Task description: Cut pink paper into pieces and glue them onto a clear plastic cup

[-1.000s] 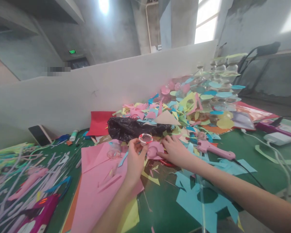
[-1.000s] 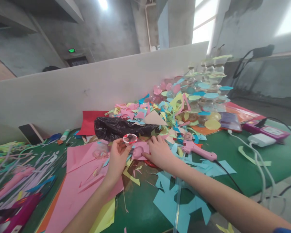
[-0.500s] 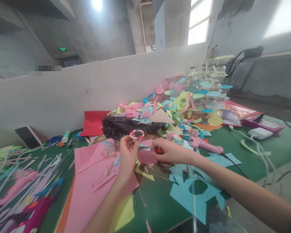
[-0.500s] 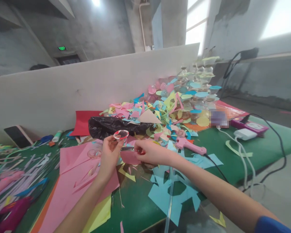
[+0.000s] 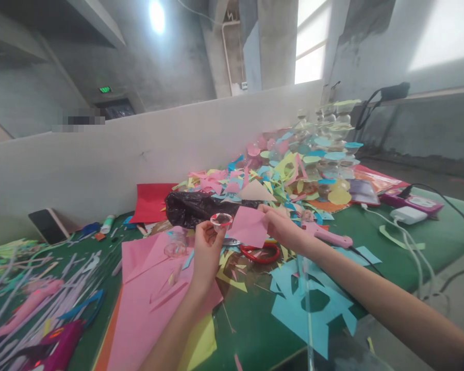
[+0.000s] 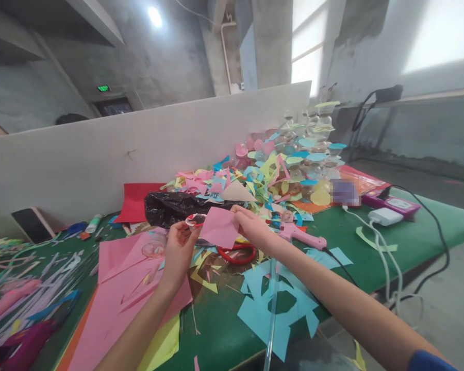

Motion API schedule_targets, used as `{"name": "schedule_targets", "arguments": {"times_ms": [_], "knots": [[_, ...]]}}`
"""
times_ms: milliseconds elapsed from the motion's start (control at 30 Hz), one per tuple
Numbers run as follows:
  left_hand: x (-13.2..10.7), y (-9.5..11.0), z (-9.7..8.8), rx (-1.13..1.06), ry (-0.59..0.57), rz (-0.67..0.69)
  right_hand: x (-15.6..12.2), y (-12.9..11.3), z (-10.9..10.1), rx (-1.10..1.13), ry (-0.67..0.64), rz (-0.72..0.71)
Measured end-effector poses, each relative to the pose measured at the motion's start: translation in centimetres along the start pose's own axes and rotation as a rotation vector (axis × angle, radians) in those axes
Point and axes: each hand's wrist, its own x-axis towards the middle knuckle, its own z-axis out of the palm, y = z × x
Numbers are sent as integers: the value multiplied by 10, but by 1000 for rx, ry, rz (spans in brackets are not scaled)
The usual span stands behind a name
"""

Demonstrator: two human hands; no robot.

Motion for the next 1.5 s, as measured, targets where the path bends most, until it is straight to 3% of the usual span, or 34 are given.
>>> {"name": "schedule_targets", "arguments": {"times_ms": [167, 333, 433, 567, 667, 733, 900, 1133, 1500], "knots": [[-3, -1, 2, 49, -40, -10, 1, -9, 0, 315, 105, 94], [-4, -2, 3, 40, -57, -3, 4, -11, -2, 333, 181, 77], [-5, -1, 3, 72, -61, 10, 6, -6, -5, 136, 295, -36], [-9, 2, 3, 135, -107, 31, 6, 0, -10, -418, 467, -301], [-13, 5, 4, 229, -146, 66, 2, 3, -9, -658, 401, -474], [-16, 6, 5, 288, -176, 92, -1, 5, -6, -732, 339, -512], [-21, 8, 8, 334, -246, 123, -6, 10, 2, -777, 224, -434], [-22, 10, 8, 362, -255, 164, -10, 11, 7, -715, 94, -384], [-22, 4, 6, 388, -274, 190, -13, 18, 12, -624, -6, -334]]}}
